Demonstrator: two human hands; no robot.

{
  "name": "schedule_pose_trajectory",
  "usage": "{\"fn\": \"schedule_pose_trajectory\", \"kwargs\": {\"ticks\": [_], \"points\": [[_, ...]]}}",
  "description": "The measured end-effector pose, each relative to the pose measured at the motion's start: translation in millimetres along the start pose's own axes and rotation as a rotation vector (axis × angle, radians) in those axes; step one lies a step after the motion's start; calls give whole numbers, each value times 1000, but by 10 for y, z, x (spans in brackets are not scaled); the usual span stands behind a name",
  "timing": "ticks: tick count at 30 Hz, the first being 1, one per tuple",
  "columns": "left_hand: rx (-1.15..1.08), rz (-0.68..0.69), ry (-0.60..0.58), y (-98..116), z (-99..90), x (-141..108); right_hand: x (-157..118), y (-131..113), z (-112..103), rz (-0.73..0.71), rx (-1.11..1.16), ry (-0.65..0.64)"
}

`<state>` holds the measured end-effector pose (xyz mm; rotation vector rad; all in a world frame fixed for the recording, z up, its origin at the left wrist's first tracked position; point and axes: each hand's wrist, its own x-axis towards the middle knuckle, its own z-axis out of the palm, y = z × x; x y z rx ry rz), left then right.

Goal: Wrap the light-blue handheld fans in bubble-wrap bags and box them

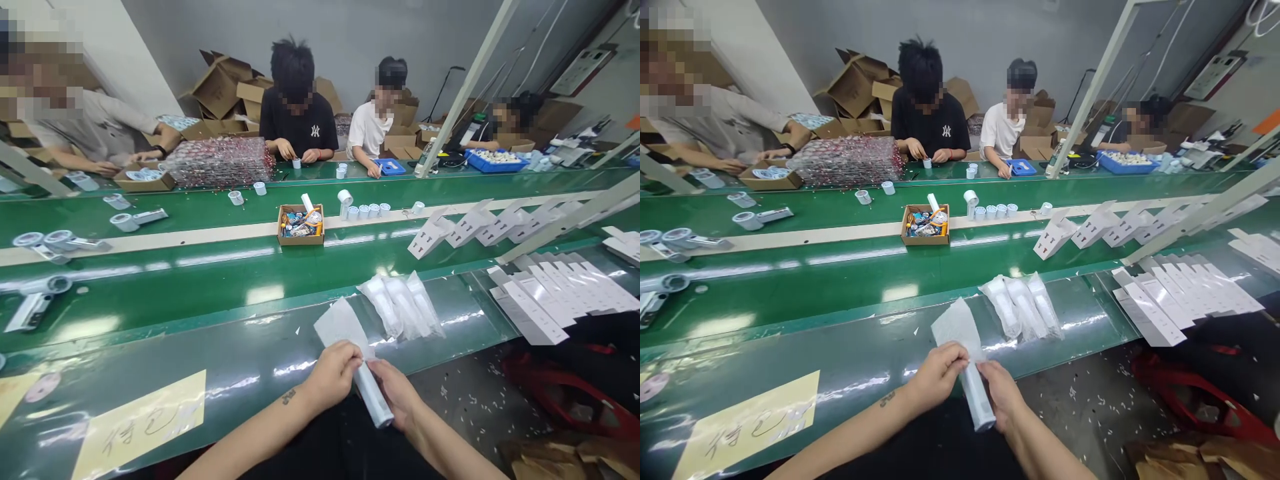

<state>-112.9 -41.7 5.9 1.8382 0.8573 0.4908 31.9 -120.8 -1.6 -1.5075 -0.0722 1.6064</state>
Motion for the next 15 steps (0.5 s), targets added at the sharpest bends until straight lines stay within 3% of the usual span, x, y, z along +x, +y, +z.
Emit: {"fn": "schedule_pose_trajectory", "kwargs": {"ticks": [4,6,11,13,15], "points": [[-297,-385,-126,211,-101,102,-295,-146,-293,-141,-351,99],[-494,-454,-156,358,-160,134,-532,-319,-408,-237,-420,94],[-662,-272,-124,861,-198,349,-973,-651,-346,-433,-186,-105],[-642,-178,-113,1022,-157,462,-948,-692,-275,-568,-230,-198],[-544,-83,-136,1101,-104,574,-806,-716,-252,-788,-339,-168]]}}
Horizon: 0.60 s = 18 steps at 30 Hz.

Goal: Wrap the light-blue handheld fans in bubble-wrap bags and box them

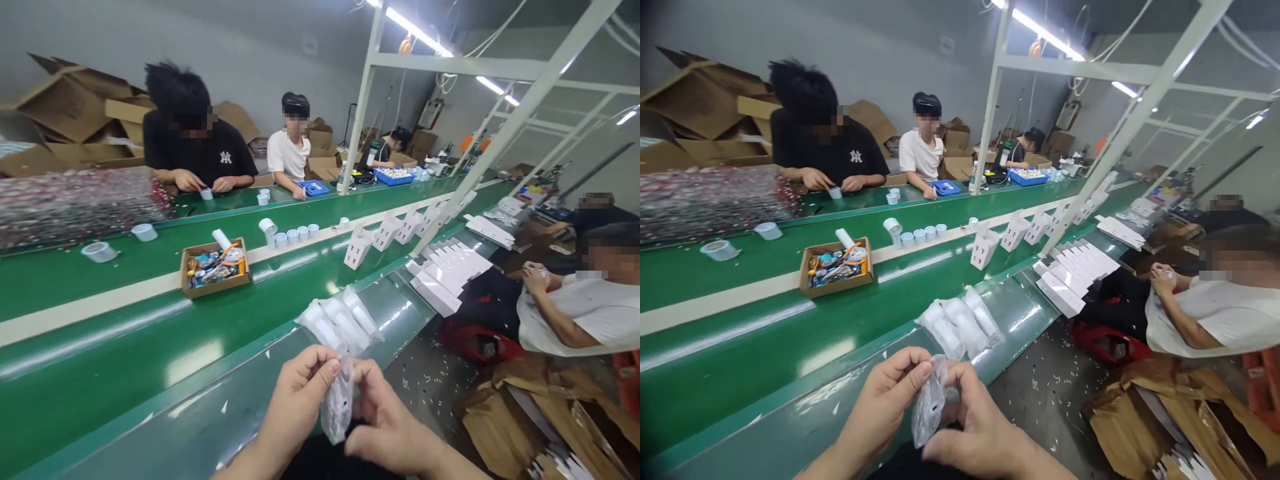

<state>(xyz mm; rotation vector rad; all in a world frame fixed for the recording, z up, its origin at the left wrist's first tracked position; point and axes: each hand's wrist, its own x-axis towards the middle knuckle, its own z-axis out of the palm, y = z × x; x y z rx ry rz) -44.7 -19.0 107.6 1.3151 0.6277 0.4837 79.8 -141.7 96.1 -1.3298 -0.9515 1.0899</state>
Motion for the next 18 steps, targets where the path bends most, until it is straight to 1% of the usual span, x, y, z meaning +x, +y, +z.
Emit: {"fn": "schedule_pose_trajectory", "kwargs": {"ticks": [2,3,4,5,6,7,9,10,12,13,14,15,16,17,18], "points": [[193,132,-58,-26,25,128,161,117,-61,-151,-164,124],[316,218,-92,-64,27,203,249,161,-119,-187,-226,189],[439,308,-128,-113,30,287,337,185,-197,-203,-272,222],[544,386,-160,-168,42,381,424,182,-293,-200,-307,213],[618,437,-182,-222,71,484,507,152,-408,-187,-345,161],[663,457,-198,-271,121,595,587,98,-545,-180,-393,79],[690,487,-211,-338,291,836,740,-40,-882,-172,-495,-146],[697,524,-201,-354,404,965,818,-102,-1086,-166,-503,-264],[733,630,-170,-366,648,1238,989,-155,-1559,-149,-411,-460],[754,676,-144,-368,762,1384,1082,-133,-1824,-129,-368,-486],[765,693,-96,-372,858,1535,1179,-78,-2102,-87,-391,-418],[766,667,-32,-379,933,1687,1277,6,-2388,-26,-482,-272],[753,599,38,-389,981,1835,1371,111,-2672,47,-618,-82],[728,500,105,-399,1004,1974,1457,230,-2945,129,-786,137],[694,384,159,-408,1005,2097,1534,353,-3199,194,-900,280]]}}
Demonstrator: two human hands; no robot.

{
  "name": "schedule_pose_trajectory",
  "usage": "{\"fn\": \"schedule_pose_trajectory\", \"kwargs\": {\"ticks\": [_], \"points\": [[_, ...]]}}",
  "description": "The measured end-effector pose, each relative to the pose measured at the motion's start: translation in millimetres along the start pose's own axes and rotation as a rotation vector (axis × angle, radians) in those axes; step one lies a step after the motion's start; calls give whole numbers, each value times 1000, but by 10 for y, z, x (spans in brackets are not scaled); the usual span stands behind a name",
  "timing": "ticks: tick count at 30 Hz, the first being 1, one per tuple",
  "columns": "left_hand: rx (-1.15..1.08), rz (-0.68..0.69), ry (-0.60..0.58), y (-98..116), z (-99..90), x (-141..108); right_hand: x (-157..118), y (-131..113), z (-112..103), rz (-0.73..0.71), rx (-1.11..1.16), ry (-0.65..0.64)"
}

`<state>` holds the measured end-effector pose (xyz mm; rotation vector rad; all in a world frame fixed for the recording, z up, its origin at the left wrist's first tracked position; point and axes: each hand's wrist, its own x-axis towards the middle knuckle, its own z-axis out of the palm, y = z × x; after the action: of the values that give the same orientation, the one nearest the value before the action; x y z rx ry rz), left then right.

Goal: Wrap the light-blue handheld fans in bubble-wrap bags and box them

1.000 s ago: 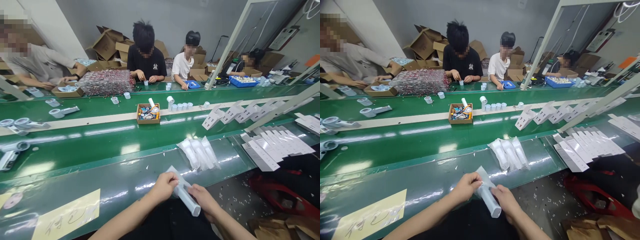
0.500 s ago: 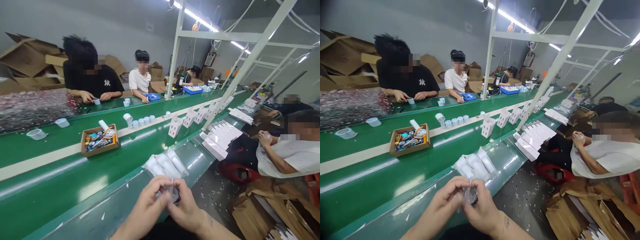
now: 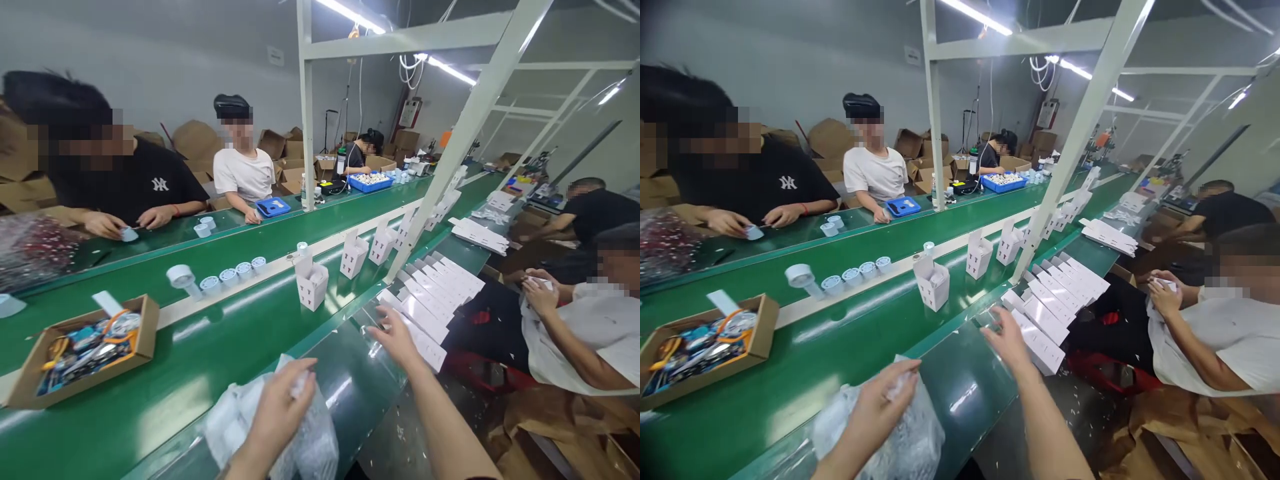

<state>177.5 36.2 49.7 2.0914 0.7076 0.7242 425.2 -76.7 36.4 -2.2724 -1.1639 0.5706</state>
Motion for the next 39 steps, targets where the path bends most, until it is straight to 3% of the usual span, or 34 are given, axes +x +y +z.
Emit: {"fn": "schedule_pose_trajectory", "kwargs": {"ticks": [2,6,8,10,14,16,18,21,24,27,29,33,34,36,39], "points": [[-69,-242,-13,-83,24,174,250,416,-44,127,-152,96],[-403,-614,-13,-132,-19,398,455,849,-78,181,-285,44],[-622,-730,66,-84,-25,520,452,868,-119,153,-304,-12],[-791,-762,158,-8,-5,667,424,786,-164,76,-287,-65],[-880,-672,272,126,92,910,403,492,-55,-320,-56,-83],[-692,-575,309,152,133,938,425,375,149,-513,63,5],[-323,-438,279,177,169,905,442,309,393,-622,126,139],[253,-227,56,284,279,833,410,283,673,-740,186,229],[583,-153,-237,434,501,797,321,310,761,-844,213,219],[670,-52,-405,467,744,699,222,403,697,-771,253,287],[690,47,-467,385,889,575,176,507,561,-663,303,243],[796,119,-530,144,1111,404,293,806,37,-527,309,-253],[811,116,-516,104,1122,412,389,897,-110,-472,225,-324],[803,73,-466,62,1046,492,636,1080,-334,-230,-101,-213],[769,-58,-347,34,690,716,983,1288,-404,25,-453,-92]]}}
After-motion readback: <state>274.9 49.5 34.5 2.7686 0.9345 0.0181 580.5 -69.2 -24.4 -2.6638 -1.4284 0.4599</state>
